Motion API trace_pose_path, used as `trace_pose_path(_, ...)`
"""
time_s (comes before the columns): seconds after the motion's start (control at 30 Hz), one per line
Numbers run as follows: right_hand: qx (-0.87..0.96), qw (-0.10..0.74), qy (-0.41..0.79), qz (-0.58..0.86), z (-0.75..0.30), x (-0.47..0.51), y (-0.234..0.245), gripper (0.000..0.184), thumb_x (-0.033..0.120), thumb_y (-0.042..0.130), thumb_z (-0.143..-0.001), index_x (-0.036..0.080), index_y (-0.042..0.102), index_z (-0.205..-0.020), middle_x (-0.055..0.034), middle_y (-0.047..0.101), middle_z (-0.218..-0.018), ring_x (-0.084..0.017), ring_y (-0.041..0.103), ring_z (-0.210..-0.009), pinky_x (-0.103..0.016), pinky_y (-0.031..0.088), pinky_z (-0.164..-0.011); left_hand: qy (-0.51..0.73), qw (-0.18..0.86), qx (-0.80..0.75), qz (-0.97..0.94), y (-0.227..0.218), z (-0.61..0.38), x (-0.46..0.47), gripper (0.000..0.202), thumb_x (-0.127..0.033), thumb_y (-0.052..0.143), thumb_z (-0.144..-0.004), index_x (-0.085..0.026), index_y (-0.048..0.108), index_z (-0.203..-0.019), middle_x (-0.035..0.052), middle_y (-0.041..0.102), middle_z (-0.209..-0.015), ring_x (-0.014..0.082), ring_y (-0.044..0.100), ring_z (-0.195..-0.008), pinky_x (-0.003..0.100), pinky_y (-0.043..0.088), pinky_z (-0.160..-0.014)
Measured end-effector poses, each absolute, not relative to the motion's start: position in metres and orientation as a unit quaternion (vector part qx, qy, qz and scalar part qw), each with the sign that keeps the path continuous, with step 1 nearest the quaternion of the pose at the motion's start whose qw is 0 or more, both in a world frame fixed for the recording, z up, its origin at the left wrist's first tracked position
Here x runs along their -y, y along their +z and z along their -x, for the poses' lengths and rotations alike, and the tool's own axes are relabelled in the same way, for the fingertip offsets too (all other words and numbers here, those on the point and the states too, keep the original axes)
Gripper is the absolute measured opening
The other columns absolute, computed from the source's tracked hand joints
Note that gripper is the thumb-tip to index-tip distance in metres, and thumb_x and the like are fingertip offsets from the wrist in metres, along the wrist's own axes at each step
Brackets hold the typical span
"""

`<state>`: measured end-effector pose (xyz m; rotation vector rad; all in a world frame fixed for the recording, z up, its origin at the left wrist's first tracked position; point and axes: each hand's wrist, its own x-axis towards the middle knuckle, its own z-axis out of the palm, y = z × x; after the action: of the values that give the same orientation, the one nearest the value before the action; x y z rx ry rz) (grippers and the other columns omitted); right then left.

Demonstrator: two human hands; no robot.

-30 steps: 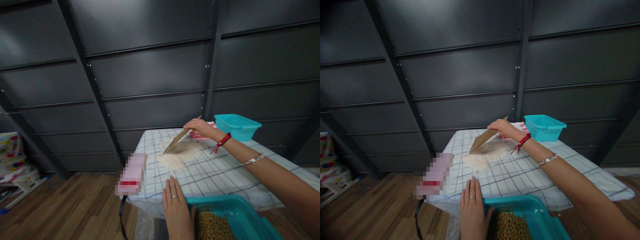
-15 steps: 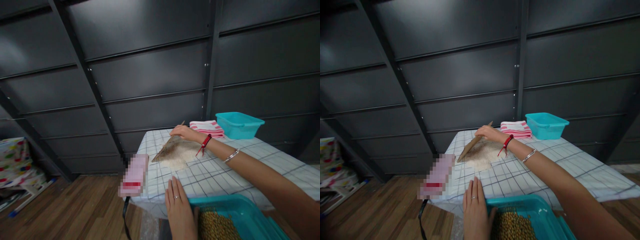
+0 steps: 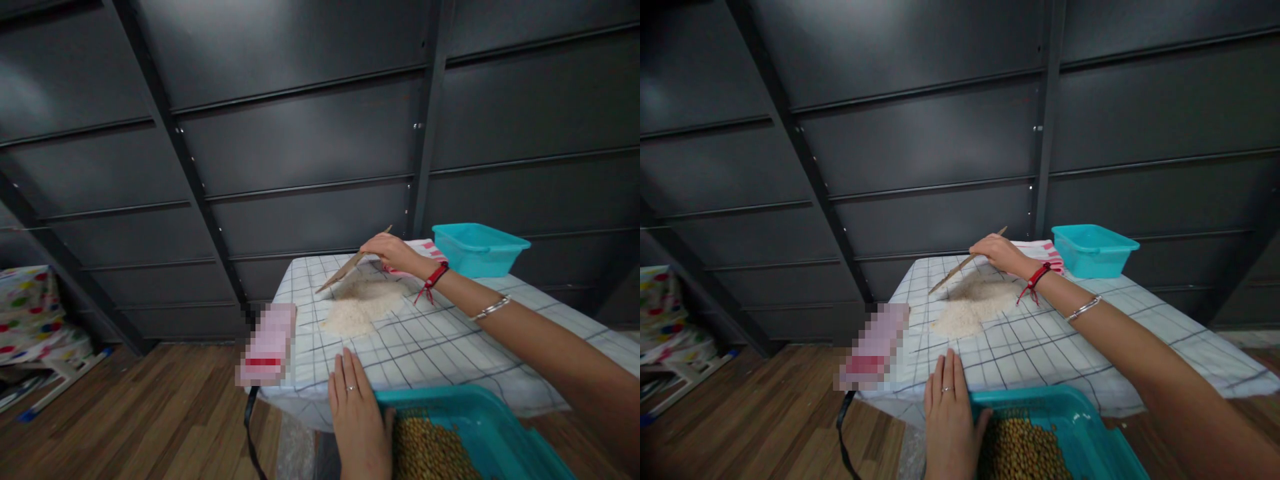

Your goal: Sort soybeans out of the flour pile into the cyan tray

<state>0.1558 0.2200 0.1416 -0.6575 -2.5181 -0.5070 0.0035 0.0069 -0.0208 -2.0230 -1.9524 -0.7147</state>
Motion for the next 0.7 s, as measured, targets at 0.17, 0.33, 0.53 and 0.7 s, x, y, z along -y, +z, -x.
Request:
trace_pose_path(0.17, 0.905, 0.243, -0.198, 0.286, -0.129, -0.239, 0.127, 0.036, -0.001, 0.041, -0.071, 0.015, 0.061, -0.096, -0.0085, 0.065, -0.096, -0.019, 0.058, -0.090, -0.033, 0.039, -0.079, -0.254, 0.133, 0.667, 0.688, -0.028, -0.004, -0.009, 0.075, -0.013, 0.057, -0.057, -0.005, 0.034, -0.128, 0.0154, 0.039, -0.136, 0.0319, 0.034, -0.124, 0.050, 0.037, -0.098)
trace_pose_path(0.33, 0.917, 0.202, -0.196, 0.283, -0.126, -0.237, 0.125, 0.032, 0.000, 0.046, -0.069, 0.015, 0.062, -0.093, -0.0075, 0.066, -0.093, -0.019, 0.059, -0.085, -0.031, 0.040, -0.076, -0.255, 0.128, 0.668, 0.688, -0.028, -0.004, -0.008, 0.076, -0.012, 0.056, -0.057, -0.005, 0.033, -0.129, 0.0159, 0.039, -0.135, 0.0320, 0.033, -0.124, 0.050, 0.037, -0.098)
trace_pose_path(0.53, 0.928, 0.162, -0.197, 0.270, -0.156, -0.221, 0.147, 0.032, 0.000, 0.046, -0.069, 0.015, 0.061, -0.093, -0.0066, 0.066, -0.092, -0.017, 0.059, -0.086, -0.029, 0.040, -0.077, -0.252, 0.120, 0.663, 0.694, -0.021, -0.003, -0.008, 0.073, -0.013, 0.057, -0.058, -0.004, 0.036, -0.127, 0.0175, 0.041, -0.134, 0.0320, 0.036, -0.123, 0.049, 0.038, -0.097)
trace_pose_path(0.7, 0.932, 0.147, -0.205, 0.261, -0.173, -0.206, 0.160, 0.026, 0.002, 0.048, -0.070, 0.015, 0.062, -0.089, -0.0061, 0.066, -0.088, -0.018, 0.059, -0.082, -0.029, 0.042, -0.073, -0.256, 0.119, 0.667, 0.690, -0.022, -0.004, -0.007, 0.074, -0.013, 0.058, -0.058, -0.005, 0.035, -0.127, 0.0172, 0.041, -0.134, 0.0320, 0.035, -0.123, 0.049, 0.038, -0.097)
